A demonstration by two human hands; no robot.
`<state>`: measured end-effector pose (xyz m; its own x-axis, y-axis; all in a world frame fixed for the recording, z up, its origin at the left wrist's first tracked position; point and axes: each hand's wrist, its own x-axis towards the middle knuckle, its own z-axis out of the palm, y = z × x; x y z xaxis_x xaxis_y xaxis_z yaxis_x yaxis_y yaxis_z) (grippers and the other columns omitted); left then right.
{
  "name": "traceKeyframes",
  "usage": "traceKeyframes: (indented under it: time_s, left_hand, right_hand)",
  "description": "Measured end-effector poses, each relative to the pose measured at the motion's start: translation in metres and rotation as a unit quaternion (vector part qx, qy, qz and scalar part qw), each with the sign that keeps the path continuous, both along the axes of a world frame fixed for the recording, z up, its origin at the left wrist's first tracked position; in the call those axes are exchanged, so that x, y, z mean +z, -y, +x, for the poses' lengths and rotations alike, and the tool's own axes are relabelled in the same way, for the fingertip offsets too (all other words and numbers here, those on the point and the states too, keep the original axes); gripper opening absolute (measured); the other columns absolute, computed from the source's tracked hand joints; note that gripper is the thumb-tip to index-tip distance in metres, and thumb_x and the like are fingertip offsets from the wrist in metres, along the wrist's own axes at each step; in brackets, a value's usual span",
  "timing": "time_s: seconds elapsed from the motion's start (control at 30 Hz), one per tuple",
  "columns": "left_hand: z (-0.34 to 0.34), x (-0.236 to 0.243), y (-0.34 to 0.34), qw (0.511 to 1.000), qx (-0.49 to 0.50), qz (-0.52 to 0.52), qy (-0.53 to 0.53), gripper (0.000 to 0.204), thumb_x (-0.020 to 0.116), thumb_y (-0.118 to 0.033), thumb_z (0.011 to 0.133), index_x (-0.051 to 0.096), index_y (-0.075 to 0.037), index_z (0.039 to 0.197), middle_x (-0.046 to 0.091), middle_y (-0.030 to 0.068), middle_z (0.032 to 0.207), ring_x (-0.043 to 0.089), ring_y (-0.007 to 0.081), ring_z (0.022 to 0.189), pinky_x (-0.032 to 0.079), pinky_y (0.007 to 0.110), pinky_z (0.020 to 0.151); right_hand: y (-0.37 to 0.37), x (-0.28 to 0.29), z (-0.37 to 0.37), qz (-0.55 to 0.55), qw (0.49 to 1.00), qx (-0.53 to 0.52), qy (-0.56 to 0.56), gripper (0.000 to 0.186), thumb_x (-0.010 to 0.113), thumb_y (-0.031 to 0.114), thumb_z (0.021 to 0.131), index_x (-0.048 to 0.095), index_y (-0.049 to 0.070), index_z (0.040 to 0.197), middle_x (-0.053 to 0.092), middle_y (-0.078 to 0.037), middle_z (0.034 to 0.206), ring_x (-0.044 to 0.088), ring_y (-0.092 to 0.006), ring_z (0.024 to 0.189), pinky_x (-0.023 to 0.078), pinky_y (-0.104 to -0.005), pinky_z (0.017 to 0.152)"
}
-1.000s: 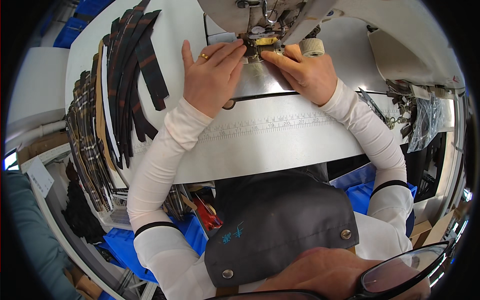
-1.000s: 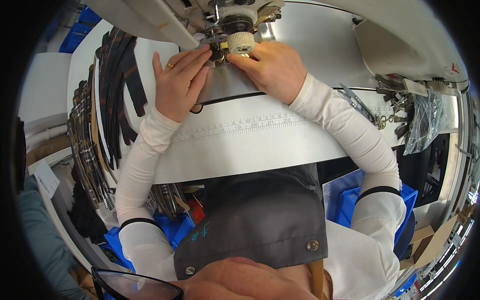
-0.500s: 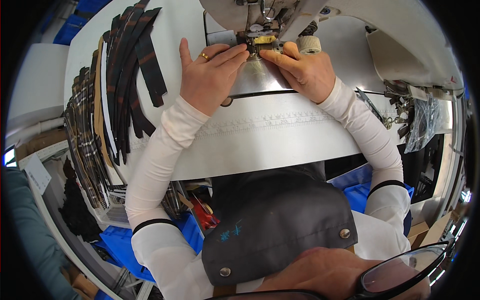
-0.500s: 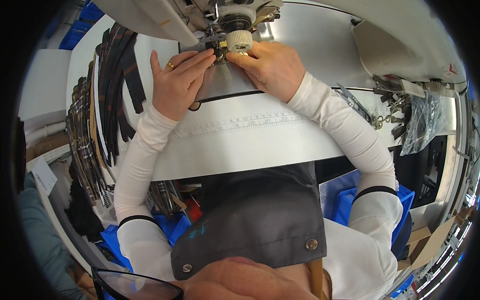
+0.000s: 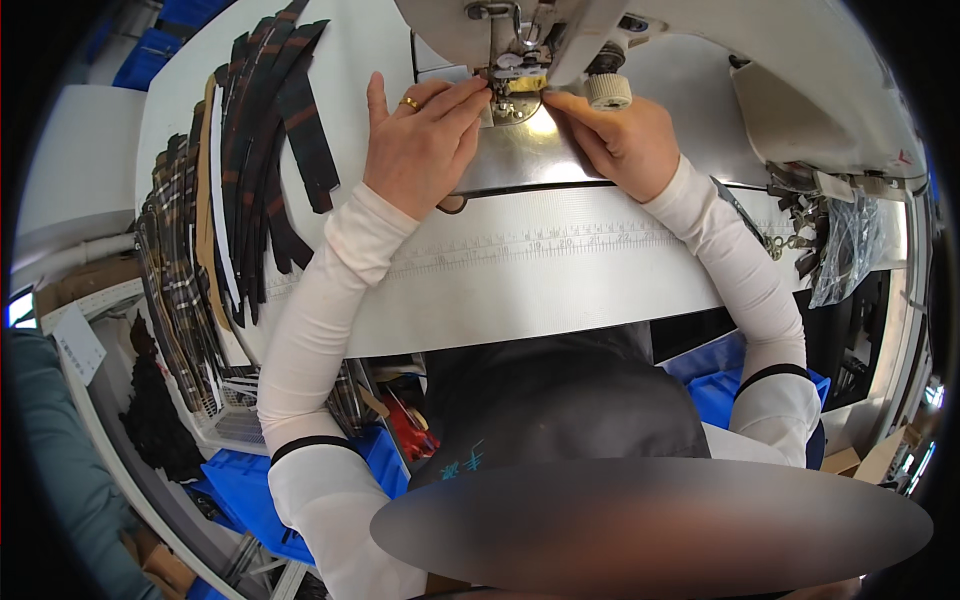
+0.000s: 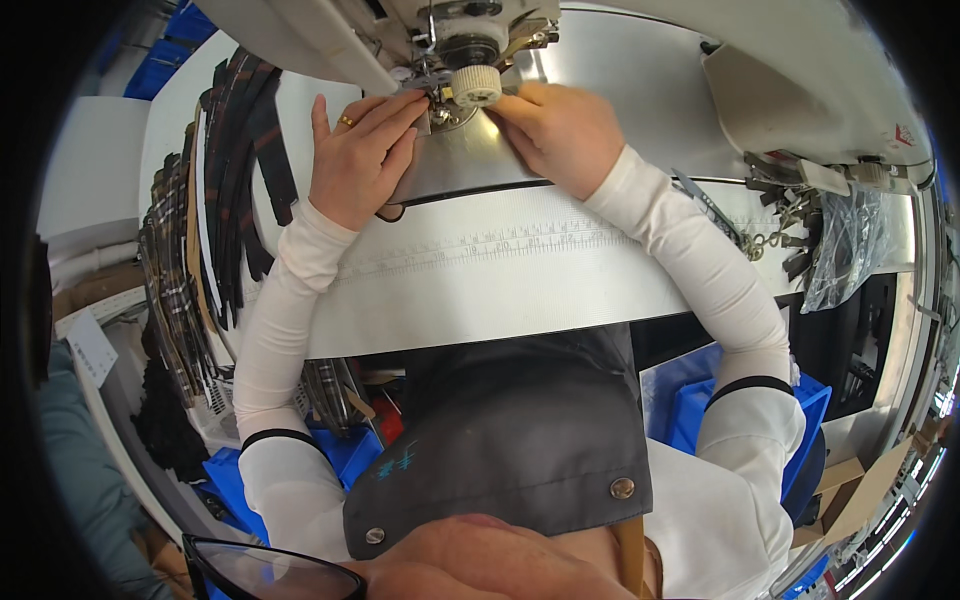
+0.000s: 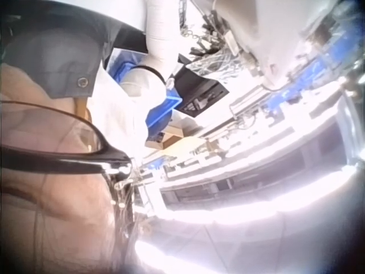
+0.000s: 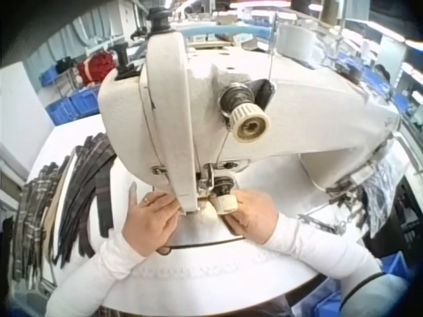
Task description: Sewing together strips of plaid fabric using an industrial sewing machine.
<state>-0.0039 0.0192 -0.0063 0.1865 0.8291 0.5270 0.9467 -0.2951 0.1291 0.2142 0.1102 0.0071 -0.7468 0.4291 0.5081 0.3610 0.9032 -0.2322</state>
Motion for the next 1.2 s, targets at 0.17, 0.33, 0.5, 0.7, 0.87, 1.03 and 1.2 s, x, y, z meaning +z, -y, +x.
traceKeyframes:
  time_s: [0.17, 0.33, 0.5, 0.7, 0.87, 1.03, 1.2]
  left_hand:
    - [-0.013, 0.027, 0.010, 0.988, 0.006, -0.145, 0.052, 0.030, 0.056, -0.011, 0.085, 0.062, -0.014, 0.115, 0.062, -0.0023, 0.115, 0.054, 0.0201, 0.109, 0.017, 0.062, 0.102]
    - [-0.057, 0.057, -0.014, 0.964, -0.057, -0.254, 0.060, 0.027, 0.056, -0.009, 0.085, 0.062, -0.010, 0.111, 0.064, 0.0076, 0.105, 0.055, 0.0253, 0.107, 0.036, 0.041, 0.095]
    - [-0.073, 0.007, -0.084, 0.946, 0.004, -0.066, 0.317, 0.020, 0.059, -0.014, 0.084, 0.061, -0.005, 0.103, 0.064, 0.0120, 0.095, 0.061, 0.0291, 0.093, 0.047, 0.038, 0.081]
    - [-0.074, 0.015, -0.095, 0.955, 0.088, -0.068, 0.275, 0.021, 0.057, -0.012, 0.088, 0.058, -0.004, 0.107, 0.060, 0.0100, 0.107, 0.059, 0.0250, 0.099, 0.048, 0.035, 0.085]
    - [-0.096, 0.038, -0.070, 0.953, 0.190, -0.056, 0.228, 0.021, 0.055, -0.011, 0.091, 0.055, -0.004, 0.111, 0.057, 0.0084, 0.117, 0.058, 0.0216, 0.104, 0.048, 0.034, 0.089]
    - [-0.089, 0.066, 0.030, 0.608, -0.066, -0.068, 0.788, 0.021, 0.059, -0.007, 0.088, 0.058, -0.005, 0.109, 0.064, 0.0051, 0.100, 0.063, 0.0154, 0.090, 0.052, 0.028, 0.079]
    - [-0.078, 0.058, 0.115, 0.601, -0.002, -0.054, 0.797, 0.023, 0.059, -0.006, 0.088, 0.058, -0.003, 0.111, 0.064, 0.0042, 0.102, 0.062, 0.0135, 0.092, 0.053, 0.029, 0.080]
  right_hand:
    - [0.010, 0.004, 0.026, -0.058, 0.998, -0.005, -0.003, 0.018, 0.061, 0.011, 0.082, 0.065, 0.013, 0.100, 0.056, -0.007, 0.069, 0.057, -0.0263, 0.061, 0.044, -0.0371, 0.052]
    - [0.008, 0.001, 0.035, -0.090, 0.996, -0.017, 0.002, 0.022, 0.061, 0.008, 0.081, 0.065, 0.013, 0.102, 0.059, -0.008, 0.070, 0.057, -0.0273, 0.060, 0.043, -0.0375, 0.051]
    - [0.007, 0.004, 0.033, -0.114, 0.993, 0.000, 0.010, 0.028, 0.060, 0.000, 0.080, 0.064, 0.005, 0.107, 0.063, -0.012, 0.079, 0.059, -0.0258, 0.063, 0.046, -0.0314, 0.057]
    - [0.004, 0.003, 0.029, -0.113, 0.994, -0.001, -0.010, 0.023, 0.060, 0.002, 0.082, 0.065, 0.005, 0.104, 0.062, -0.012, 0.074, 0.059, -0.0263, 0.061, 0.046, -0.0312, 0.056]
    - [0.007, 0.013, 0.022, -0.125, 0.992, 0.002, 0.015, 0.022, 0.060, 0.001, 0.082, 0.066, 0.005, 0.102, 0.062, -0.014, 0.076, 0.059, -0.0281, 0.062, 0.046, -0.0304, 0.057]
    - [0.016, 0.008, 0.040, -0.161, 0.986, 0.002, -0.038, 0.016, 0.060, 0.008, 0.084, 0.067, 0.007, 0.098, 0.067, -0.011, 0.085, 0.064, -0.0267, 0.069, 0.049, -0.0317, 0.060]
    - [0.046, 0.009, 0.015, -0.284, 0.953, 0.087, -0.061, 0.017, 0.061, 0.001, 0.082, 0.068, 0.003, 0.097, 0.066, -0.013, 0.080, 0.064, -0.0212, 0.067, 0.047, -0.0257, 0.063]
